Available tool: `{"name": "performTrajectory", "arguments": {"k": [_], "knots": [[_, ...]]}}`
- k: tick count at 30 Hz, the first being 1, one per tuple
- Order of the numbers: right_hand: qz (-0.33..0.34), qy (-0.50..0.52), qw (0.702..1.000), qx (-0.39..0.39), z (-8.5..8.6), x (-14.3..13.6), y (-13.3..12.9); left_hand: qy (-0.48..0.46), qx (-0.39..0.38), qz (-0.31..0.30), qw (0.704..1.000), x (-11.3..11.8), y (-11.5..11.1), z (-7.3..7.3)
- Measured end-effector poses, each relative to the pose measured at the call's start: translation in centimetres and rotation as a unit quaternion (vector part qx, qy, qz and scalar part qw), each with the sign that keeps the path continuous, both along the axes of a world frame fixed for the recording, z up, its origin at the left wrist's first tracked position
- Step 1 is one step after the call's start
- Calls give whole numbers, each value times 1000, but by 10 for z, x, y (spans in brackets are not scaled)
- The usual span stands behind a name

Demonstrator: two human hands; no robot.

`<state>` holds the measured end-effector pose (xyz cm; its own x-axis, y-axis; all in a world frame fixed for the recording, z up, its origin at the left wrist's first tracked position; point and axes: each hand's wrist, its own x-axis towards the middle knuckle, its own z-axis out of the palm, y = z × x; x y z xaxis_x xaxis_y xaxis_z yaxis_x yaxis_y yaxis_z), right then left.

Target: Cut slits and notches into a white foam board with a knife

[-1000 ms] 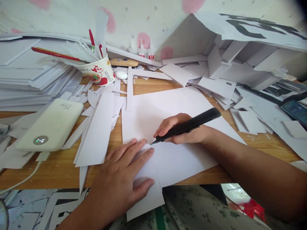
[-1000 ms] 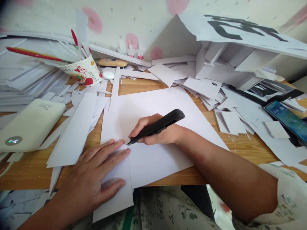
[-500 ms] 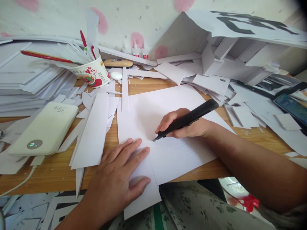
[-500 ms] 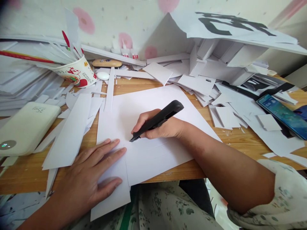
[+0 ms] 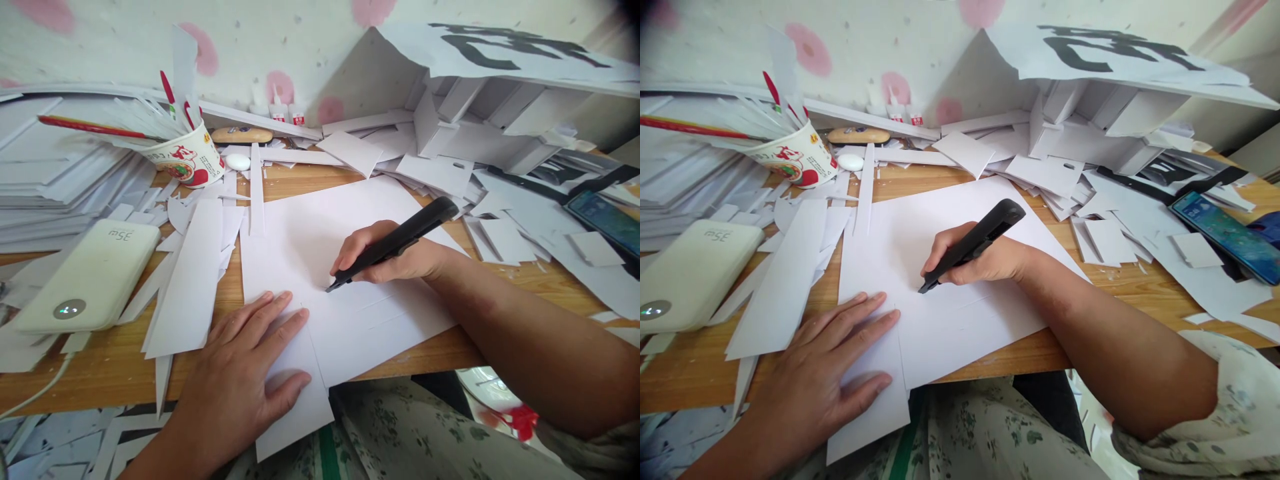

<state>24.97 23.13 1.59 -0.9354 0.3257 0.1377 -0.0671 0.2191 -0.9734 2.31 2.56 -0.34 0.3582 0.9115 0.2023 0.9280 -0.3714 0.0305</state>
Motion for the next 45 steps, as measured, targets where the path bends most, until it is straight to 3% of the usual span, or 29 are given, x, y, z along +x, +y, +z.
{"name": "performTrajectory", "arguments": {"k": [22,24,28,31,35,45], "knots": [[-28,22,999,-5,4,3,1,-14,-13,14,1000,0,-1,0],[-79,100,992,-14,11,3,-1,-15,-6,13,1000,0,-1,-1],[-254,237,935,-65,20,3,-20,-13,1,7,1000,1,-1,0],[-320,160,933,-34,10,2,-46,-5,-6,5,1000,2,1,4],[-333,96,936,54,-9,3,-71,1,-24,-18,1000,8,7,8],[-299,73,946,97,-16,3,-68,-15,-16,-32,999,13,12,1]]}}
